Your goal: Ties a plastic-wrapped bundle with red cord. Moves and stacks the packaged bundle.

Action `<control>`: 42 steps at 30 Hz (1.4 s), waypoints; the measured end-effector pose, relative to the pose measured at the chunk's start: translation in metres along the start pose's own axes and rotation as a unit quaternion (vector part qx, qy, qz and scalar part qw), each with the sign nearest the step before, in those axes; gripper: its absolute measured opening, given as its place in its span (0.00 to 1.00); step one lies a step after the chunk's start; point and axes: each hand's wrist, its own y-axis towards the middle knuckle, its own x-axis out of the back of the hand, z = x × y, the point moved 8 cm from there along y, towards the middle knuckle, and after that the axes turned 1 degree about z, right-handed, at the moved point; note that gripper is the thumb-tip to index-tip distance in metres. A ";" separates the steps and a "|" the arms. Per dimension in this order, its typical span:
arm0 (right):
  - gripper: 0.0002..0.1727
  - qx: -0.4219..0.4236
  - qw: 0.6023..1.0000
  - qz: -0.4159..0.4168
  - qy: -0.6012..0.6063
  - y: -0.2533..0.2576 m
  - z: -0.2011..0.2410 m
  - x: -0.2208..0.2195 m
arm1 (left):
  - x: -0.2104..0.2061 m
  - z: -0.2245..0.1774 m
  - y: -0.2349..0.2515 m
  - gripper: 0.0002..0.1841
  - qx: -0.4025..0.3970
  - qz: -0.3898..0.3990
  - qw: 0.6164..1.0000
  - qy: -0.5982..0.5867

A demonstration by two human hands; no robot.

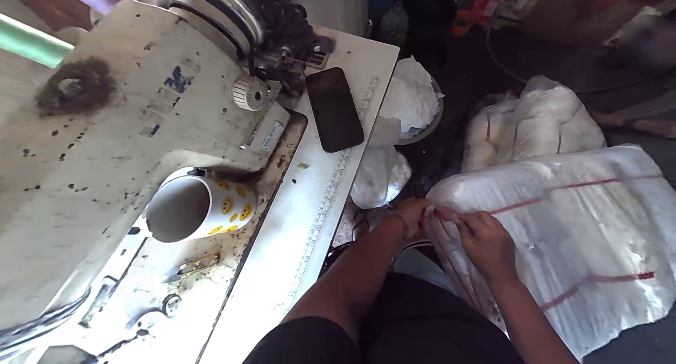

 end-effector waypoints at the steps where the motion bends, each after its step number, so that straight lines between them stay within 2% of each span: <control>1: 0.10 -0.001 1.000 0.003 0.004 0.000 0.000 0.001 | 0.000 0.001 0.000 0.13 -0.008 -0.002 1.000 0.010; 5: 0.10 0.010 1.000 -0.003 0.010 -0.002 0.000 0.003 | 0.004 -0.005 -0.001 0.18 -0.028 -0.011 0.992 0.120; 7: 0.11 0.022 1.000 -0.011 0.005 -0.003 0.001 0.002 | 0.004 -0.013 -0.004 0.20 -0.055 -0.001 0.971 0.231; 11: 0.12 0.040 0.999 -0.009 -0.016 -0.003 0.005 -0.004 | 0.003 -0.024 0.000 0.22 -0.099 0.023 0.932 0.348; 15: 0.10 0.048 0.999 -0.001 -0.023 -0.002 0.007 -0.006 | -0.003 -0.029 -0.003 0.19 -0.163 0.051 0.888 0.427; 18: 0.08 0.024 1.000 0.014 -0.005 -0.002 0.005 -0.007 | -0.007 -0.030 -0.008 0.24 -0.227 0.043 0.850 0.473; 22: 0.08 -0.001 1.000 0.004 0.019 -0.001 0.001 -0.005 | -0.015 -0.046 -0.016 0.18 -0.218 0.006 0.818 0.533; 24: 0.08 -0.022 0.999 0.002 0.041 0.000 -0.003 -0.003 | -0.013 -0.051 -0.017 0.16 -0.209 0.005 0.831 0.515; 27: 0.07 -0.037 0.998 0.003 0.059 0.002 -0.004 -0.002 | 0.006 -0.048 -0.010 0.16 -0.177 -0.026 0.877 0.445; 33: 0.08 -0.031 0.998 0.006 0.054 0.004 -0.004 -0.003 | 0.015 -0.041 -0.005 0.18 -0.084 -0.067 0.923 0.369; 36: 0.08 -0.035 0.998 0.021 0.056 0.005 -0.004 -0.004 | 0.014 -0.044 -0.006 0.20 -0.051 -0.074 0.916 0.390; 42: 0.07 -0.037 0.997 0.025 0.061 0.004 -0.005 -0.005 | 0.022 -0.040 0.001 0.21 -0.032 -0.085 0.899 0.428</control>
